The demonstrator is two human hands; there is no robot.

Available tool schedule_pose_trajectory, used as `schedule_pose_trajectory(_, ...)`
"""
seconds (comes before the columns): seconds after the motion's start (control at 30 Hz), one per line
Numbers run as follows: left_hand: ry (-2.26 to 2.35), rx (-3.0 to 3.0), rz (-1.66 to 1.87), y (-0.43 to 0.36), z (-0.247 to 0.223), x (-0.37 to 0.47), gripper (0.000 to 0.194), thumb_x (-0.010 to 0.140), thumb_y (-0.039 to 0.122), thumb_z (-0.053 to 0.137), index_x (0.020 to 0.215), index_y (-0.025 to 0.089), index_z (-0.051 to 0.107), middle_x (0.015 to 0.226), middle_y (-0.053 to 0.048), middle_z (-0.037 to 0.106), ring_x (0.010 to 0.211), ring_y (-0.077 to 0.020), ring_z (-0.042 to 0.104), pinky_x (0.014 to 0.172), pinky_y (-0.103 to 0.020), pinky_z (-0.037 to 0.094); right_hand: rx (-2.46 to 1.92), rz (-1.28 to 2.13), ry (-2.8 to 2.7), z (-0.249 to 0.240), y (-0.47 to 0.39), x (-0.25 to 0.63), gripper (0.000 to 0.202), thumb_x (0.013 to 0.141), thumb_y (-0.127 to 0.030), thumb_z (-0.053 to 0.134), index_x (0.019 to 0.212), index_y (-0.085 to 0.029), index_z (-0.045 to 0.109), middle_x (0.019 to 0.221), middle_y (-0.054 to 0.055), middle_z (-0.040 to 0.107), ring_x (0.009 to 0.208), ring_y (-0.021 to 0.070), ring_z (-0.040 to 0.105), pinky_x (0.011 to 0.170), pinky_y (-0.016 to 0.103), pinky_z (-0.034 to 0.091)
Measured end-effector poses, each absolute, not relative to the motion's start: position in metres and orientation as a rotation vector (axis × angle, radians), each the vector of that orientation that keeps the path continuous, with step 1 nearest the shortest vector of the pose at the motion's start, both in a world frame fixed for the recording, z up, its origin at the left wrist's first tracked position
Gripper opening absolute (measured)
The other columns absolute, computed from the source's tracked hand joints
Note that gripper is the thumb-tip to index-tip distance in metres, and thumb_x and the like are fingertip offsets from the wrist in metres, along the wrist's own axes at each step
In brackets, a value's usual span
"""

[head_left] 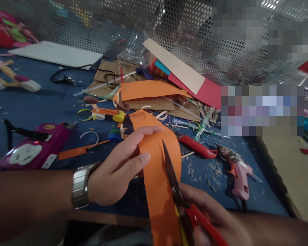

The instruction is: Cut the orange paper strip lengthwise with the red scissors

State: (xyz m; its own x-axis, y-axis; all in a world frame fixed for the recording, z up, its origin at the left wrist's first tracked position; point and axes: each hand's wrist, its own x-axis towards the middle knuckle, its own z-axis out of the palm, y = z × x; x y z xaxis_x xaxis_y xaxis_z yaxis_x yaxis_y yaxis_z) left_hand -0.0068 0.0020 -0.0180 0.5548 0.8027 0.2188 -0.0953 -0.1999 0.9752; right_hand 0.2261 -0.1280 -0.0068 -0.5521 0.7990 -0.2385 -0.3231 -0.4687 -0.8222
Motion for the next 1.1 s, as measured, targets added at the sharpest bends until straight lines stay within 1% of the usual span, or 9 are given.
schedule_pose_trajectory(0.1,0.634,1.777,0.895,0.005,-0.019,-0.010,0.042,0.109,0.034,0.064,0.151,0.033,0.068,0.155,-0.004,0.071,0.146,-0.0341,0.063,0.126,-0.051,0.050,-0.740,2.104,-0.880,-0.010,-0.124,0.229,0.046,0.102,-0.048,0.081,0.143,-0.029,0.072,0.120,0.007,0.079,0.106,0.0185,0.078,0.100,0.030,0.058)
schedule_pose_trajectory(0.23,0.611,1.857,0.856,0.006,-0.020,-0.013,0.047,0.106,0.034,0.065,0.153,0.036,0.065,0.154,-0.003,0.072,0.144,-0.0347,0.066,0.124,-0.051,0.053,-0.727,2.193,-0.883,-0.009,-0.124,0.232,0.050,0.102,-0.055,0.080,0.144,-0.031,0.068,0.118,0.006,0.080,0.098,0.0172,0.078,0.091,0.030,0.059)
schedule_pose_trajectory(0.47,0.600,1.985,0.791,0.007,-0.017,-0.014,0.056,0.103,0.032,0.067,0.158,0.035,0.058,0.157,-0.006,0.070,0.144,-0.0348,0.068,0.124,-0.053,0.055,-0.821,2.273,-0.859,-0.005,-0.122,0.233,0.066,0.099,-0.064,0.080,0.154,-0.032,0.064,0.125,0.006,0.082,0.104,0.0217,0.081,0.095,0.037,0.062)
schedule_pose_trajectory(0.7,0.581,1.951,0.837,0.001,-0.016,-0.009,0.068,0.098,0.027,0.076,0.162,0.032,0.053,0.157,-0.011,0.067,0.141,-0.0357,0.067,0.126,-0.055,0.054,-0.729,2.210,-0.651,-0.011,-0.128,0.229,0.046,0.103,-0.048,0.082,0.145,-0.033,0.074,0.123,0.001,0.082,0.092,0.0100,0.082,0.091,0.021,0.061)
schedule_pose_trajectory(0.77,0.574,1.766,0.851,-0.003,-0.018,-0.005,0.079,0.098,0.024,0.079,0.168,0.037,0.044,0.155,-0.011,0.067,0.132,-0.0324,0.073,0.117,-0.051,0.061,-0.724,2.238,-0.676,-0.009,-0.126,0.231,0.045,0.104,-0.047,0.080,0.146,-0.034,0.073,0.126,0.003,0.082,0.096,0.0135,0.084,0.092,0.025,0.062)
schedule_pose_trajectory(0.83,0.539,1.536,0.792,-0.006,-0.020,-0.001,0.088,0.101,0.022,0.078,0.172,0.044,0.032,0.152,-0.009,0.068,0.114,-0.0252,0.080,0.098,-0.040,0.070,-0.704,2.292,-0.698,-0.008,-0.125,0.233,0.045,0.106,-0.047,0.078,0.149,-0.036,0.071,0.131,0.004,0.082,0.102,0.0168,0.084,0.102,0.031,0.062)
schedule_pose_trajectory(0.87,0.518,1.451,0.781,-0.006,-0.020,0.000,0.090,0.101,0.021,0.079,0.172,0.046,0.030,0.156,-0.009,0.064,0.116,-0.0243,0.079,0.096,-0.037,0.071,-0.694,2.300,-0.696,-0.008,-0.124,0.233,0.045,0.106,-0.045,0.079,0.149,-0.038,0.071,0.132,0.004,0.081,0.105,0.0172,0.084,0.106,0.033,0.061)
schedule_pose_trajectory(1.0,0.444,1.337,0.836,-0.004,-0.019,0.003,0.088,0.099,0.016,0.081,0.168,0.046,0.036,0.170,-0.007,0.049,0.139,-0.0227,0.070,0.110,-0.031,0.066,-0.701,2.221,-0.626,-0.014,-0.131,0.229,0.047,0.102,-0.036,0.083,0.148,-0.036,0.071,0.131,0.003,0.082,0.095,0.0153,0.086,0.101,0.031,0.063)
schedule_pose_trajectory(1.1,0.436,1.305,0.846,-0.002,-0.015,0.003,0.084,0.101,0.016,0.080,0.166,0.045,0.036,0.169,-0.006,0.049,0.133,-0.0183,0.073,0.108,-0.026,0.065,-0.739,2.184,-0.576,-0.015,-0.137,0.224,0.046,0.101,-0.038,0.085,0.145,-0.034,0.072,0.132,0.005,0.082,0.088,0.0151,0.085,0.091,0.030,0.065)
